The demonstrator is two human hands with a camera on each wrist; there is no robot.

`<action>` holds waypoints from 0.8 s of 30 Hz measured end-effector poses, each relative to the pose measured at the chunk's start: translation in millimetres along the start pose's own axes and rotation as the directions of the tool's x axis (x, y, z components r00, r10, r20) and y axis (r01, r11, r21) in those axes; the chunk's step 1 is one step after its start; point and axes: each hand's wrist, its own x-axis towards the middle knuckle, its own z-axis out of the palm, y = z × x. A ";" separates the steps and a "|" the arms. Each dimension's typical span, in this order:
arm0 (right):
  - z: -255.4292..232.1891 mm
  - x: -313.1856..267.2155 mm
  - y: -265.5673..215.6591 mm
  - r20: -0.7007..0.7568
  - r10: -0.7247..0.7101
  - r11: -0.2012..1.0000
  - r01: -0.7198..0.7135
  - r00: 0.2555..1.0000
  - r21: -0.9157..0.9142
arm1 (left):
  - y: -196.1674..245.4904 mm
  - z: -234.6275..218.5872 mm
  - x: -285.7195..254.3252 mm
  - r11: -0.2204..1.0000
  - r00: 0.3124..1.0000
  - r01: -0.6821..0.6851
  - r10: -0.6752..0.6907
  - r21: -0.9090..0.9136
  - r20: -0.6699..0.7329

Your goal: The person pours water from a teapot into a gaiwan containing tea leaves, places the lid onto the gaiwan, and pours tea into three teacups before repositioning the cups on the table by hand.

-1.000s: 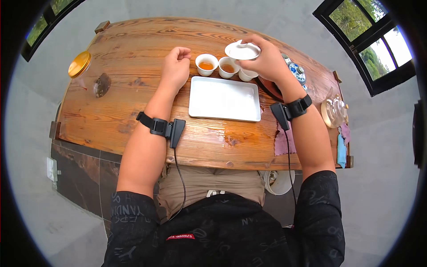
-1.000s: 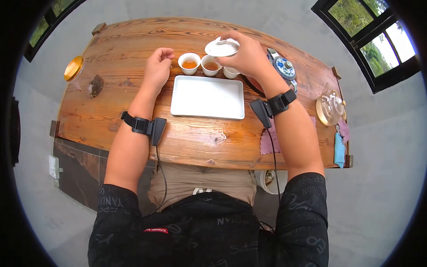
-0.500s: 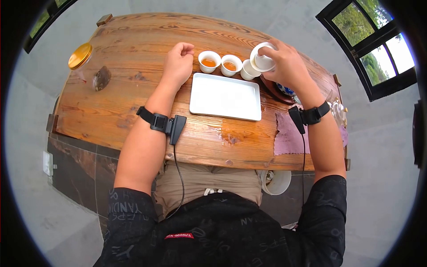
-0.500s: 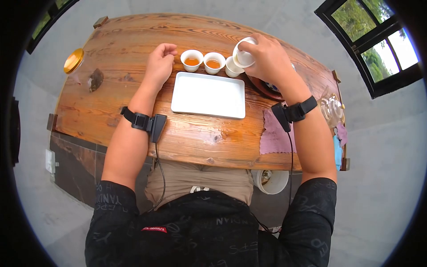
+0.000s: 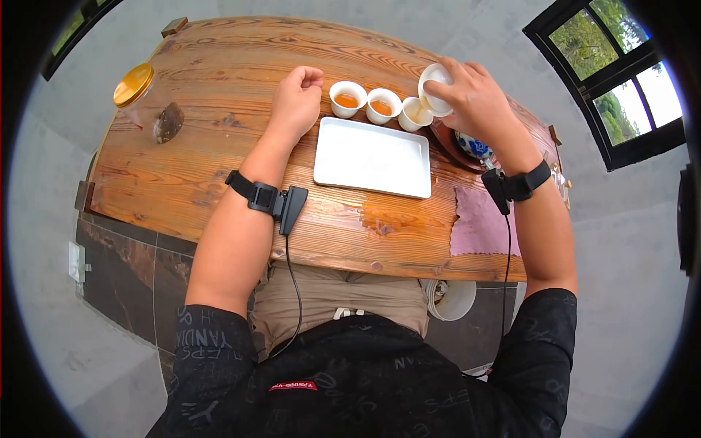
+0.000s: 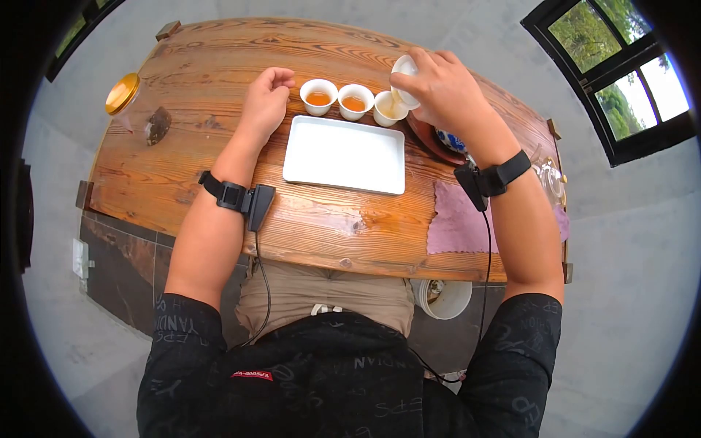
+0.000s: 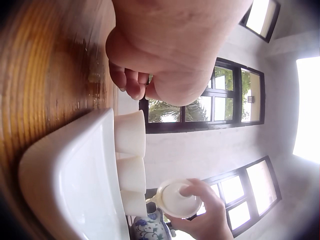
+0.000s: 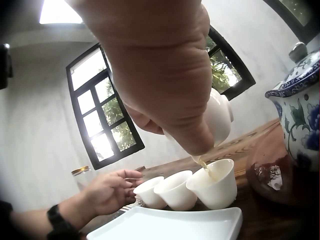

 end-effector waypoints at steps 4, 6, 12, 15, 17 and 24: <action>-0.4 1.7 1.2 -0.011 -0.014 1.000 0.013 1.000 -0.025 | 0.2 0.3 0.1 1.000 1.000 -0.005 0.005 0.007 -0.002; -0.7 2.3 2.0 -0.012 -0.016 0.999 0.015 1.000 -0.030 | 0.3 0.2 0.0 1.000 1.000 -0.006 0.006 0.009 -0.002; -2.0 3.4 3.4 -0.019 -0.018 0.998 0.017 1.000 -0.053 | 1.5 0.0 -0.4 1.000 1.000 -0.005 0.004 0.020 0.002; -2.0 3.4 3.0 -0.021 -0.017 0.998 0.016 1.000 -0.059 | 0.8 0.1 -0.1 1.000 1.000 -0.006 0.006 0.018 0.001; -2.6 3.5 2.5 -0.011 -0.010 0.998 0.009 1.000 -0.058 | 0.2 0.2 0.0 1.000 1.000 -0.007 0.007 0.017 0.002; -1.1 3.1 3.2 -0.018 -0.016 0.998 0.015 1.000 -0.060 | 3.3 -0.2 -0.8 1.000 1.000 0.011 -0.011 0.015 0.002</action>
